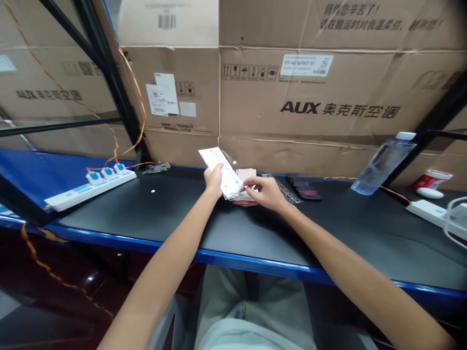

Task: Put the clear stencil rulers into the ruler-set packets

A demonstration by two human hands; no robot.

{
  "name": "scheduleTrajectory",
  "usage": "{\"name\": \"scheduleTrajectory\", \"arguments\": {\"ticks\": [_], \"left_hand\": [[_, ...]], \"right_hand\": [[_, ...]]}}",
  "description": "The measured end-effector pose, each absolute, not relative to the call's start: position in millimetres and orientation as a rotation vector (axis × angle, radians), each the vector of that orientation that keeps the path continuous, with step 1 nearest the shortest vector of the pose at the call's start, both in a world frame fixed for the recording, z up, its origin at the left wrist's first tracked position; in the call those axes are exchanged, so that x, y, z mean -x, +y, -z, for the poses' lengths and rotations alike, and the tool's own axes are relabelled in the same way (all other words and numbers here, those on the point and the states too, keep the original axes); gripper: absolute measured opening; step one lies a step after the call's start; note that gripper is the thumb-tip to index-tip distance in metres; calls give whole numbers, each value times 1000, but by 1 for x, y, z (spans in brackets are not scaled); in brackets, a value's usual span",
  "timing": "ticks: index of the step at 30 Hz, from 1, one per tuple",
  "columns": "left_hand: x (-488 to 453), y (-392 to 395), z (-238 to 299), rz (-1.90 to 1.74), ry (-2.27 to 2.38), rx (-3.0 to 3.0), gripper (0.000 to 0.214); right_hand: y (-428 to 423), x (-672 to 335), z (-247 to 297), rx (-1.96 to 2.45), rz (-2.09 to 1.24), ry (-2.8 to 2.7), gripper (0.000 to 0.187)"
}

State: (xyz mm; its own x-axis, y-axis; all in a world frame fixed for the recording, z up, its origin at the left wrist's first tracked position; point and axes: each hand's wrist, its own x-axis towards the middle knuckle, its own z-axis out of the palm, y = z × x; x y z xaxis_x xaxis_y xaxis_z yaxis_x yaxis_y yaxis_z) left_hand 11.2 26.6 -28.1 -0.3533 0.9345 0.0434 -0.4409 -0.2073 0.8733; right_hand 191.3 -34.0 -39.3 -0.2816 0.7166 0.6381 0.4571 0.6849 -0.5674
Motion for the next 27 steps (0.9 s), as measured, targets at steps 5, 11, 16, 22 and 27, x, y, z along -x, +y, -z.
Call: {"name": "scheduleTrajectory", "arguments": {"ticks": [5, 11, 16, 22, 27], "left_hand": [[-12, 24, 26, -1710, 896, -733, 25], [-17, 18, 24, -1652, 813, -796, 35], [-17, 20, 26, -1660, 799, -802, 31], [-19, 16, 21, -1635, 677, -766, 35], [-16, 12, 15, -1533, 586, -690, 28]], "right_hand": [[-36, -189, 37, 924, -308, -1900, 17], [-30, -190, 39, 951, -306, -1852, 16], [-27, -191, 40, 959, -250, -1808, 21], [-26, -192, 40, 905, -315, -1780, 20], [-33, -189, 35, 813, -363, -1790, 27]]}}
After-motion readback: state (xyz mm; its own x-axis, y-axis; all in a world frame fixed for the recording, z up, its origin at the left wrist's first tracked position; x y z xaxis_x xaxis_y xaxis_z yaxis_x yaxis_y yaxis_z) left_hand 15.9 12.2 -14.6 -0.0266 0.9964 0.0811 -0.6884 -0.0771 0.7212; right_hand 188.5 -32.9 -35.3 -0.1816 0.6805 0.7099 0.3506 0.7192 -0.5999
